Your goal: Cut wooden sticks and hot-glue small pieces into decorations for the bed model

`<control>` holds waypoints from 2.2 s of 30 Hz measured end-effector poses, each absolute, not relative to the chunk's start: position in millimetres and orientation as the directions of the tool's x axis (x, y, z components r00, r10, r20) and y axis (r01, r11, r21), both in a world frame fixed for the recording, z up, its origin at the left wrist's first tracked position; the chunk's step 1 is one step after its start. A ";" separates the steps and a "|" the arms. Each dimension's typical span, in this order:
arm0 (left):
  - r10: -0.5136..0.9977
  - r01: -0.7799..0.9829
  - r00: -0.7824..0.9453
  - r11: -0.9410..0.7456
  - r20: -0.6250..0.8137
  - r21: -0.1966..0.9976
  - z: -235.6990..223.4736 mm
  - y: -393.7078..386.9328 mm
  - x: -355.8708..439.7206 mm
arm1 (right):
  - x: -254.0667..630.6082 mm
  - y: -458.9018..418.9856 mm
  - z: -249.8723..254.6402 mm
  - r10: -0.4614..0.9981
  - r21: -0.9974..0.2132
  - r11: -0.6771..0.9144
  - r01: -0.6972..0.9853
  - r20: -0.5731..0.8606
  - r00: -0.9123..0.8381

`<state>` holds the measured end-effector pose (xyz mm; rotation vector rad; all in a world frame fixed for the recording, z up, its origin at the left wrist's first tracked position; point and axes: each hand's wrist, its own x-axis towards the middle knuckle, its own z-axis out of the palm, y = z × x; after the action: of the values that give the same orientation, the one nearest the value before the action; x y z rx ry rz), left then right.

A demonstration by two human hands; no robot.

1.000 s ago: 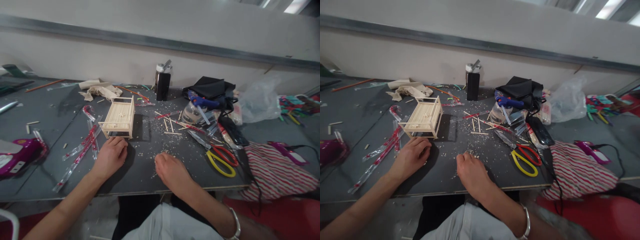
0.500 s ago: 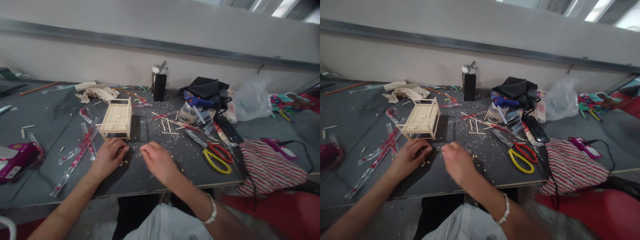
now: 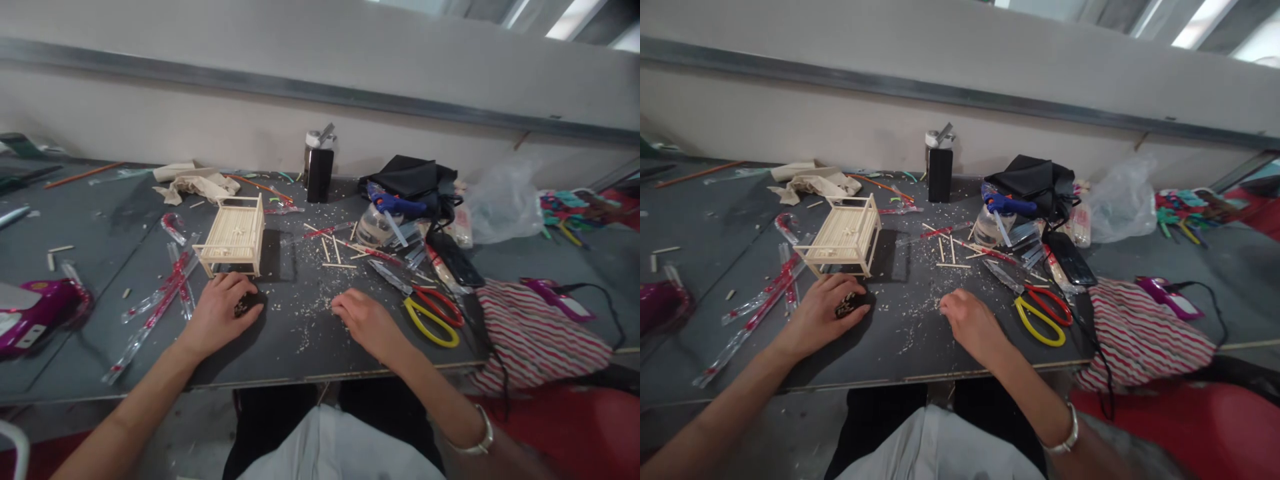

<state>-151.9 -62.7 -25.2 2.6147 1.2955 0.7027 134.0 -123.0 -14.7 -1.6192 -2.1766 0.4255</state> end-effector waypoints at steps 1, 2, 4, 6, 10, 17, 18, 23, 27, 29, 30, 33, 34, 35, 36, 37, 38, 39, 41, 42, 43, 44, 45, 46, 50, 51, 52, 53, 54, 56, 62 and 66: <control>0.777 0.713 0.527 -0.625 0.345 0.318 -25.8 -62.2 -152.2 | 127.8 -121.7 -11.9 0.957 -0.468 0.290 0.835 0.138 -0.255; 0.772 0.709 0.532 -0.631 0.347 0.316 -26.5 -61.7 -152.6 | 119.1 -120.5 -9.9 0.955 -0.475 0.298 0.828 0.147 -0.259; 0.764 0.698 0.539 -0.640 0.354 0.321 -28.1 -60.7 -153.6 | 93.7 -117.5 -9.0 0.942 -0.487 0.335 0.807 0.165 -0.292; 0.769 0.685 0.527 -0.636 0.361 0.356 -29.7 -59.8 -154.9 | 61.2 -113.1 -12.3 0.918 -0.496 0.395 0.774 0.176 -0.355; 0.814 0.649 0.450 -0.581 0.368 0.491 -30.5 -58.7 -157.4 | 7.8 -103.4 -16.6 0.872 -0.501 0.482 0.718 0.200 -0.446; 0.838 0.667 0.456 -0.544 0.299 0.509 -26.3 -68.3 -158.5 | 83.1 -132.4 -11.4 0.872 -0.389 0.470 0.792 0.342 -0.350; 0.833 0.678 0.468 -0.553 0.295 0.484 -27.2 -70.5 -158.9 | 105.3 -141.5 -16.2 0.873 -0.306 0.447 0.841 0.355 -0.335; 0.797 0.714 0.517 -0.603 0.312 0.356 -36.4 -71.8 -159.3 | 171.6 -168.9 -46.2 0.897 -0.039 0.399 0.916 0.225 -0.381; 0.797 0.711 0.519 -0.604 0.309 0.360 -34.9 -67.7 -158.5 | 158.8 -154.1 -46.5 0.881 -0.031 0.464 0.885 0.116 -0.458; 0.813 0.702 0.498 -0.583 0.302 0.410 -30.9 -70.1 -160.2 | 143.6 -139.6 -40.5 0.868 -0.061 0.496 0.866 0.071 -0.492; 0.822 0.699 0.489 -0.570 0.293 0.431 -29.0 -72.5 -161.6 | 135.8 -131.5 -37.5 0.860 -0.079 0.510 0.857 0.051 -0.507; 0.817 0.707 0.516 -0.576 0.258 0.411 -27.2 -80.8 -166.7 | 114.9 -105.4 -30.8 0.830 -0.131 0.556 0.821 0.026 -0.557; 0.804 0.708 0.539 -0.594 0.252 0.382 -28.4 -82.4 -168.1 | 109.1 -96.7 -29.4 0.815 -0.148 0.576 0.804 0.024 -0.579; 0.791 0.706 0.558 -0.611 0.250 0.358 -30.4 -83.1 -169.2 | 103.9 -88.9 -28.1 0.800 -0.163 0.594 0.788 0.020 -0.599; 0.782 0.703 0.568 -0.623 0.256 0.343 -32.9 -82.6 -170.0 | 99.1 -82.5 -26.9 0.789 -0.175 0.607 0.776 0.015 -0.614; 0.780 0.702 0.566 -0.626 0.268 0.340 -35.8 -81.2 -170.4 | 94.4 -78.4 -25.4 0.782 -0.185 0.613 0.768 0.005 -0.623; 0.782 0.701 0.555 -0.624 0.285 0.345 -38.7 -79.2 -170.8 | 89.3 -77.6 -23.7 0.776 -0.193 0.618 0.762 -0.006 -0.630; 0.784 0.700 0.542 -0.620 0.302 0.353 -41.3 -76.9 -171.0 | 83.4 -80.8 -21.9 0.767 -0.201 0.627 0.753 -0.012 -0.642; 0.786 0.696 0.526 -0.617 0.325 0.366 -45.4 -72.7 -171.8 | 68.2 -100.0 -18.3 0.717 -0.216 0.680 0.700 -0.001 -0.697; 0.783 0.692 0.528 -0.621 0.328 0.369 -46.8 -71.3 -172.4 | 58.6 -115.0 -17.0 0.660 -0.217 0.737 0.640 0.025 -0.751; 0.781 0.688 0.532 -0.624 0.327 0.371 -47.8 -70.5 -173.1 | 48.1 -132.3 -16.2 0.583 -0.210 0.800 0.562 0.053 -0.811; 0.778 0.684 0.536 -0.628 0.328 0.371 -48.7 -70.2 -174.0 | 37.2 -150.1 -15.8 0.510 -0.191 0.851 0.489 0.078 -0.857; 0.776 0.682 0.539 -0.631 0.328 0.370 -49.5 -70.2 -174.9 | 26.7 -166.7 -15.7 0.446 -0.160 0.890 0.427 0.113 -0.888; 0.774 0.682 0.541 -0.633 0.328 0.367 -50.4 -70.5 -175.9 | 17.6 -180.4 -15.4 0.384 -0.121 0.921 0.369 0.134 -0.914; 0.754 0.675 0.552 -0.655 0.356 0.340 -53.3 -71.3 -179.0 | 11.9 -185.4 -8.3 0.367 -0.161 0.929 0.334 0.269 -0.891; 0.745 0.667 0.559 -0.664 0.363 0.336 -53.1 -71.5 -179.1 | 20.8 -174.3 -5.8 0.443 -0.206 0.894 0.397 0.281 -0.851; 0.742 0.662 0.565 -0.668 0.360 0.338 -52.2 -71.8 -178.8 | 33.6 -159.9 -3.8 0.540 -0.247 0.840 0.483 0.310 -0.782; 0.742 0.663 0.567 -0.668 0.357 0.338 -50.7 -72.3 -178.2 | 49.8 -143.8 -2.7 0.631 -0.265 0.776 0.572 0.318 -0.708; 0.749 0.669 0.564 -0.661 0.348 0.340 -48.8 -73.0 -177.3 | 68.5 -127.2 -2.9 0.709 -0.264 0.704 0.659 0.312 -0.633; 0.761 0.685 0.551 -0.647 0.342 0.335 -45.0 -74.6 -175.2 | 108.4 -97.1 -6.9 0.865 -0.240 0.485 0.841 0.278 -0.419; 0.778 0.707 0.545 -0.627 0.311 0.328 -44.8 -74.7 -175.9 | 172.9 -45.8 -23.7 0.938 -0.237 0.261 0.936 0.293 -0.187; 0.779 0.720 0.543 -0.624 0.313 0.304 -48.3 -74.1 -179.8 | 158.5 -16.1 -21.6 0.922 -0.210 0.325 0.922 0.286 -0.260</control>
<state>-179.8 -74.1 -48.3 2.6349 1.2885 0.6406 158.5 -16.1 -21.6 -1.6414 -2.2430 0.0007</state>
